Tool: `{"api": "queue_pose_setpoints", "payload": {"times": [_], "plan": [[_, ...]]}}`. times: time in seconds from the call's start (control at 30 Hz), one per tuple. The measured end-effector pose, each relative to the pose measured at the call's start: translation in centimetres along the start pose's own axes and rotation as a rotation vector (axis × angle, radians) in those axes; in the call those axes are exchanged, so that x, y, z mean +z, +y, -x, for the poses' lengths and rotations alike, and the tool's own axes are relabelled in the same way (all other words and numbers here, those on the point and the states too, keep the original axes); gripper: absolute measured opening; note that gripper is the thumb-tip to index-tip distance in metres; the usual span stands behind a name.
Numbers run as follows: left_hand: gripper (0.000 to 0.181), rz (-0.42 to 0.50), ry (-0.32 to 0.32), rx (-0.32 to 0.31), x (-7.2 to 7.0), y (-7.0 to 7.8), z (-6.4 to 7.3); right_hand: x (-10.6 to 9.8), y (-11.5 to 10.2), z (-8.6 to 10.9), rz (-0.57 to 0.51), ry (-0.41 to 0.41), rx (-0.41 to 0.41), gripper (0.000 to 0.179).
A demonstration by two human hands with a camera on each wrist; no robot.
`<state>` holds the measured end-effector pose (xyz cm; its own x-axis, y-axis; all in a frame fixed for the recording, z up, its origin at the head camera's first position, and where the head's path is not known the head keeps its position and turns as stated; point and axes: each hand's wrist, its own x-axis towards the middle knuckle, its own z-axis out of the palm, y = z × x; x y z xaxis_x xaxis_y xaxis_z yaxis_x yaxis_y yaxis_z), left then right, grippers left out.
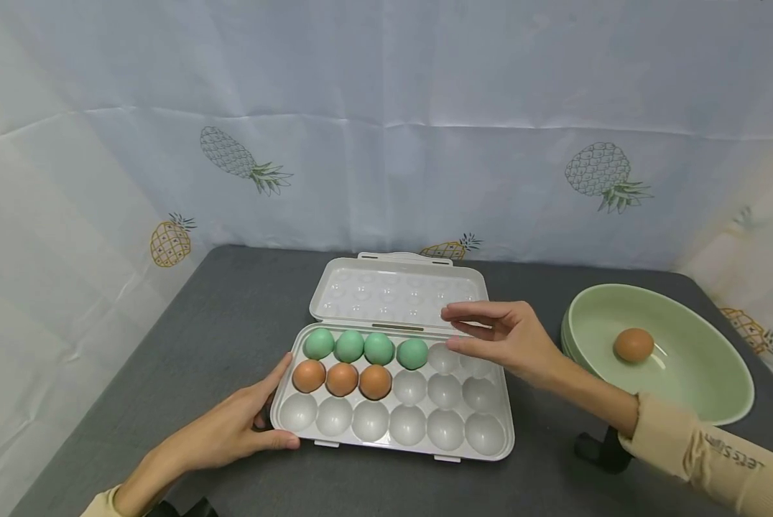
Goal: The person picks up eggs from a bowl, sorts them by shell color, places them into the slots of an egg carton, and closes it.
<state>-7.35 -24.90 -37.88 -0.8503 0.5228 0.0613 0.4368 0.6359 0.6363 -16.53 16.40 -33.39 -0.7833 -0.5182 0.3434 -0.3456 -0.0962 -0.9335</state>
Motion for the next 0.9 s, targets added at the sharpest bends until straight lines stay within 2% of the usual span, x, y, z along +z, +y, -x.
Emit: {"api": "queue_pose_setpoints", "payload": {"times": [0.1,0.3,0.53,0.67,0.8,0.9], "plan": [[0.112,0.001,-0.002,-0.004,0.0,0.0,0.0,-1.6,-0.7,0.4,0.007,0.005,-0.044,0.04],[0.112,0.005,-0.008,-0.015,-0.1,0.1,-0.1,-5.1,-2.1,1.4,0.028,0.056,-0.038,0.043],[0.112,0.009,-0.014,-0.024,-0.1,0.1,0.0,-9.0,-2.4,3.4,0.031,0.125,-0.022,0.043],[0.112,0.002,-0.012,-0.019,-0.1,0.1,0.0,-10.8,-2.5,4.5,0.042,0.161,-0.041,0.042],[0.111,-0.007,-0.007,-0.016,-0.1,0.2,0.1,-12.7,-2.7,5.6,0.019,0.157,-0.074,0.043],[0.111,-0.012,-0.004,-0.017,0.0,0.2,0.1,-14.1,-2.9,6.6,-0.016,0.138,-0.059,0.046]]}}
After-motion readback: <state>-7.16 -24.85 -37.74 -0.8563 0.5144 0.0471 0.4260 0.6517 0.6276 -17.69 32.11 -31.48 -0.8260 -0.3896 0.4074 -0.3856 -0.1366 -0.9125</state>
